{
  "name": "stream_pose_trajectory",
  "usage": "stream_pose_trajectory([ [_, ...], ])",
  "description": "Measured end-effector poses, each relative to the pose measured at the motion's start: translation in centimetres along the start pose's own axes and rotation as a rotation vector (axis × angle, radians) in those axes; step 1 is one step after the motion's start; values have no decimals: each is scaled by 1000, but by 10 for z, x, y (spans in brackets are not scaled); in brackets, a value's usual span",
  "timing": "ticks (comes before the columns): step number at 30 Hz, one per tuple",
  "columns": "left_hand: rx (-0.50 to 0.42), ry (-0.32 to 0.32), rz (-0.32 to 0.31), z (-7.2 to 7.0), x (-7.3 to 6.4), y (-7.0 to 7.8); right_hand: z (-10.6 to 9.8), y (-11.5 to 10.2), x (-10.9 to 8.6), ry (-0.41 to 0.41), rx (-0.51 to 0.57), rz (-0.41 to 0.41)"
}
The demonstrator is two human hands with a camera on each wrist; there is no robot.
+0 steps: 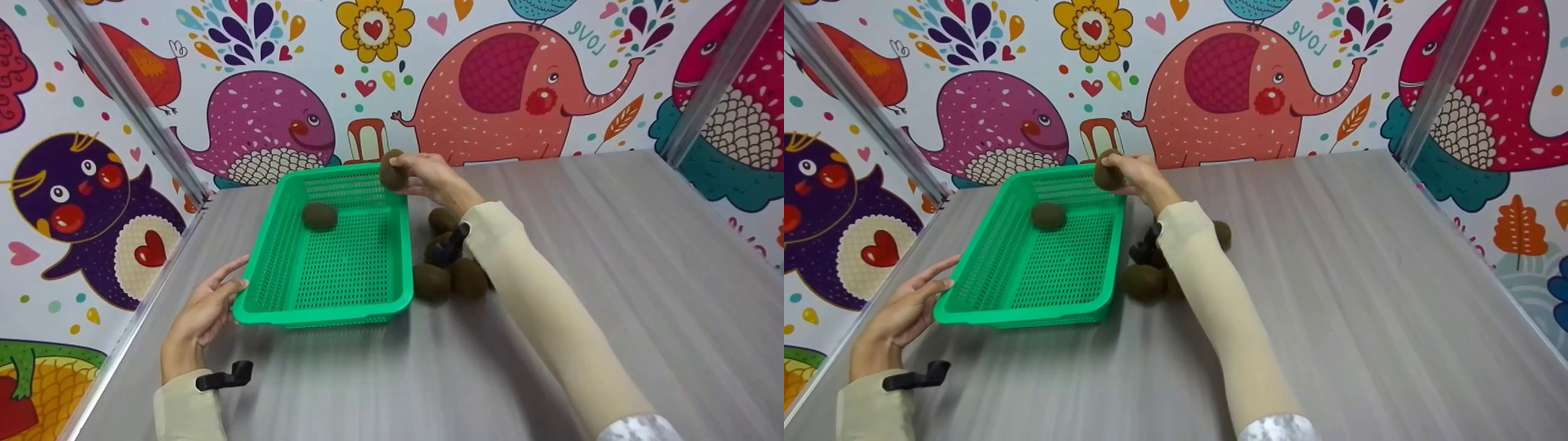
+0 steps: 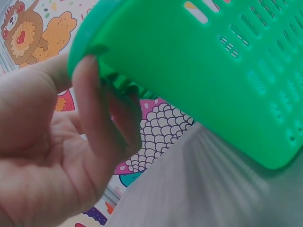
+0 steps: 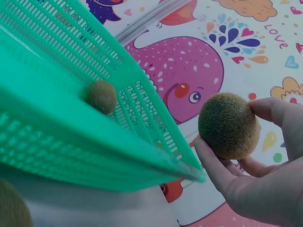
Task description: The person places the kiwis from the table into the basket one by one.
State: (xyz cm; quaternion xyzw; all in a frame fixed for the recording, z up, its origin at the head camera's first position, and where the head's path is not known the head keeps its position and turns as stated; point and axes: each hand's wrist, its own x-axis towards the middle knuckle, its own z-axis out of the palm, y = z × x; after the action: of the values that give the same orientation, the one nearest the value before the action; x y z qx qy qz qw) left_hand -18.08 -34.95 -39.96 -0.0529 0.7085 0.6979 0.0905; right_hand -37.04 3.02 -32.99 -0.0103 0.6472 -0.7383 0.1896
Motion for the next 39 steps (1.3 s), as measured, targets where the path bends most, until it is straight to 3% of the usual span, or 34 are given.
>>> stream_pose_trajectory([
  [9,-31,-16,1,2,0,2,29,8,4,-50,17,17],
  [16,-19,-11,6,2,1,2,45,16,10,-12,42,85],
  [26,-14,0,-5,1,0,1,60,26,14,5,53,98],
  [39,-19,8,17,2,-2,0,84,39,21,35,34,210],
])
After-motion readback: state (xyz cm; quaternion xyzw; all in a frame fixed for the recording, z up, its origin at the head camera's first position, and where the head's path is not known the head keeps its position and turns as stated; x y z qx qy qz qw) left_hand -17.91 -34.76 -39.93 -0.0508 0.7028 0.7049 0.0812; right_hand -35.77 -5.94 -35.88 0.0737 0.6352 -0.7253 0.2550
